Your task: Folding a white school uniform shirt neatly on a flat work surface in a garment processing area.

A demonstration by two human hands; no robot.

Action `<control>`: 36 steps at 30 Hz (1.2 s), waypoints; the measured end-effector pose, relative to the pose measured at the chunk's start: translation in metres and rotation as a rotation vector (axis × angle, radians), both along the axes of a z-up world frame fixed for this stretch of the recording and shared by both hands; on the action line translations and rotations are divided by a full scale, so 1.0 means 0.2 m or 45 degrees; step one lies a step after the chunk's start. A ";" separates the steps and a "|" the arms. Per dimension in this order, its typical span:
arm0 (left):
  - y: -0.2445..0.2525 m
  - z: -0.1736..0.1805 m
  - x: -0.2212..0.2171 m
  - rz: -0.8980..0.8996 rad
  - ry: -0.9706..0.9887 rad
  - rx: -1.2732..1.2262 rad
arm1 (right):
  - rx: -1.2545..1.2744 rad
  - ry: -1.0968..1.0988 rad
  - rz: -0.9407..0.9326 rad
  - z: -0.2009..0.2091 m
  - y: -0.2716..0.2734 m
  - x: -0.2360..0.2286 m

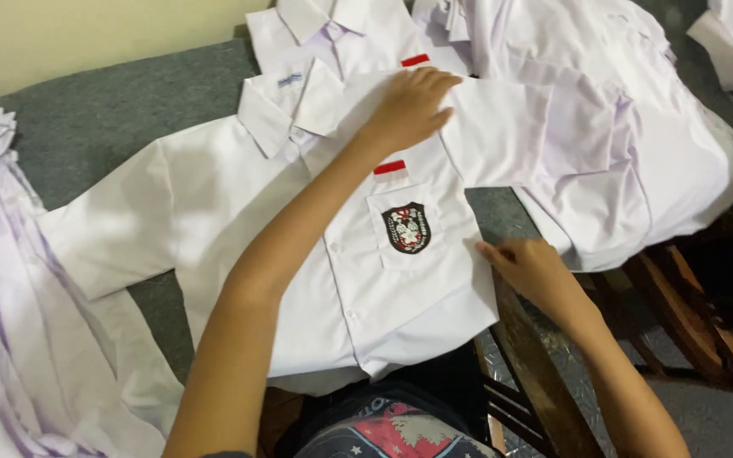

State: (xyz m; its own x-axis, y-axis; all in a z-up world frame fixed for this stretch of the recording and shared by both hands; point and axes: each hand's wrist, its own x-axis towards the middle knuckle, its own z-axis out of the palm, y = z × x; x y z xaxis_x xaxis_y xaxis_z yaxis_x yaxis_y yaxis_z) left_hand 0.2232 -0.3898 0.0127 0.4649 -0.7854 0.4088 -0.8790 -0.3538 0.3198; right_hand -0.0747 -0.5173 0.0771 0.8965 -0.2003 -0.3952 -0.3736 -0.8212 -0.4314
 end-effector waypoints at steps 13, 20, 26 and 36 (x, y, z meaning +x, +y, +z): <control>-0.48 -0.15 0.11 0.155 -0.229 0.103 | 0.249 -0.180 0.058 -0.48 -0.03 -0.39; 0.09 -0.06 0.50 -0.287 0.748 -0.844 | 0.484 -0.319 0.278 -0.23 0.36 -0.34; 1.36 0.36 0.46 0.260 0.557 -0.371 | 0.276 -0.758 1.143 -0.04 0.80 -0.18; 1.97 0.30 0.01 0.747 0.850 -0.170 | -0.505 -1.140 0.986 -0.58 1.77 -0.09</control>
